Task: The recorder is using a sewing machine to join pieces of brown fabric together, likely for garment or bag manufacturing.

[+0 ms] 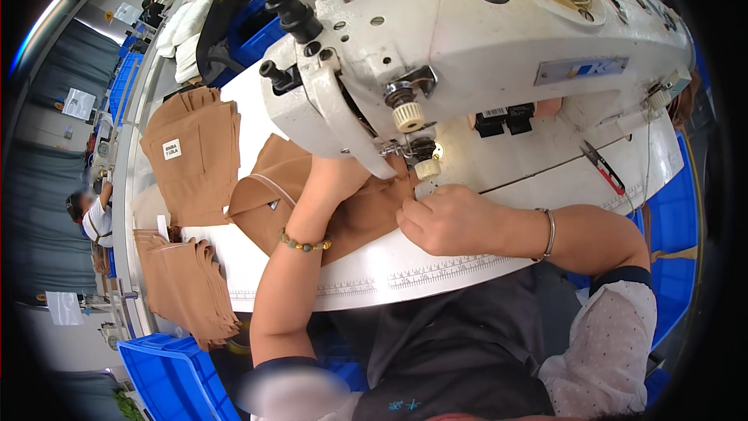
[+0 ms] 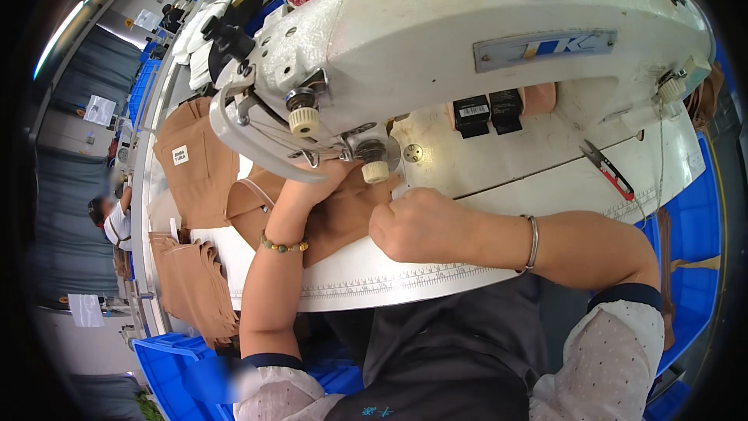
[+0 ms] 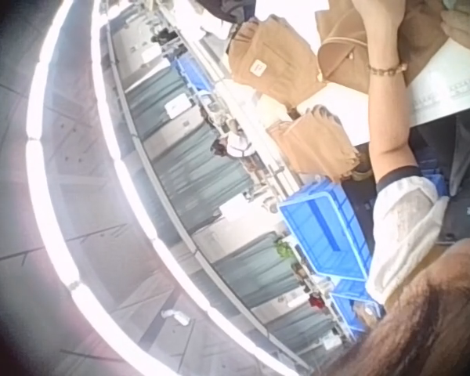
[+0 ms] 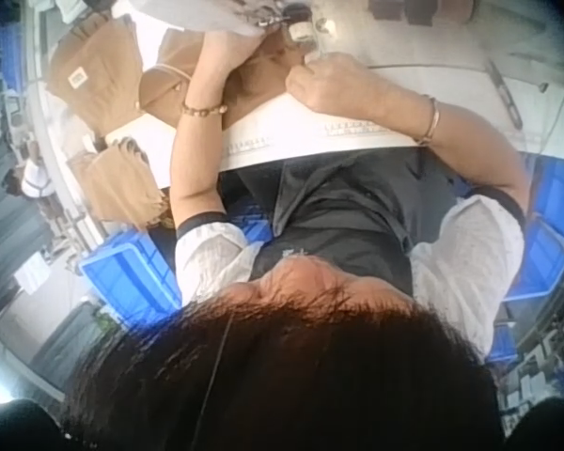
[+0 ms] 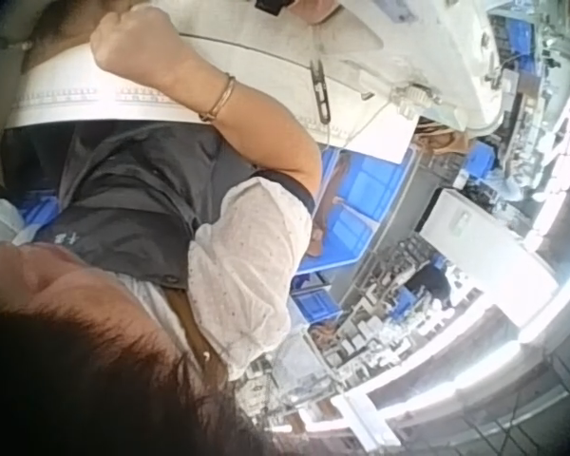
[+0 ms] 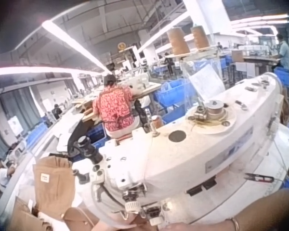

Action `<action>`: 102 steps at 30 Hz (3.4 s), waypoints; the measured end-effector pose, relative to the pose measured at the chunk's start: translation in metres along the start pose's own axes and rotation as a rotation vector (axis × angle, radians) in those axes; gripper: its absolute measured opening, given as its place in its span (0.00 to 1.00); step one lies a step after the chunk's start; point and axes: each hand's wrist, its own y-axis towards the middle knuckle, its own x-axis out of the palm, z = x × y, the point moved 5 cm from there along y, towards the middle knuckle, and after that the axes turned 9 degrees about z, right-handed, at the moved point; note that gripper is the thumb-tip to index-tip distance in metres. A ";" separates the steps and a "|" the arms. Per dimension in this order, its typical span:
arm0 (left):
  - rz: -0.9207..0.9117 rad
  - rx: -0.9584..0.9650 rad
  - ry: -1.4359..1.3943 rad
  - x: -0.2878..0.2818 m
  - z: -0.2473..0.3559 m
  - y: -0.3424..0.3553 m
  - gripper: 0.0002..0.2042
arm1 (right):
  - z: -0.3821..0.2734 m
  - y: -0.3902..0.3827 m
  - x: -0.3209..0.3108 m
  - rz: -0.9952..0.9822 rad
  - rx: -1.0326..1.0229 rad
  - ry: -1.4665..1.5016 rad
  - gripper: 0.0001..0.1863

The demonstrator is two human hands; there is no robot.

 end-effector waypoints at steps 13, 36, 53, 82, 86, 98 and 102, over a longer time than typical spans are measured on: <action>0.371 0.199 0.300 -0.027 0.065 -0.082 0.19 | 0.007 0.003 -0.005 0.061 0.019 -0.027 0.06; 0.156 0.352 0.376 -0.014 0.083 -0.091 0.19 | -0.014 0.002 -0.009 -0.244 0.053 -0.097 0.12; 0.274 0.443 0.486 0.010 0.051 -0.077 0.18 | -0.007 -0.002 -0.004 -0.227 0.126 -0.158 0.15; 0.416 0.444 0.369 -0.002 0.021 -0.028 0.05 | 0.022 0.001 0.014 -0.095 0.203 -0.100 0.04; 0.423 0.366 0.279 -0.024 0.007 -0.014 0.06 | 0.023 -0.001 0.014 -0.113 0.201 -0.099 0.05; 0.317 -0.311 0.150 -0.151 -0.159 -0.015 0.13 | 0.023 -0.006 0.020 -0.338 0.171 -0.122 0.20; 0.859 -0.011 0.394 -0.229 -0.050 -0.064 0.08 | 0.021 -0.004 0.019 -0.383 0.178 -0.125 0.20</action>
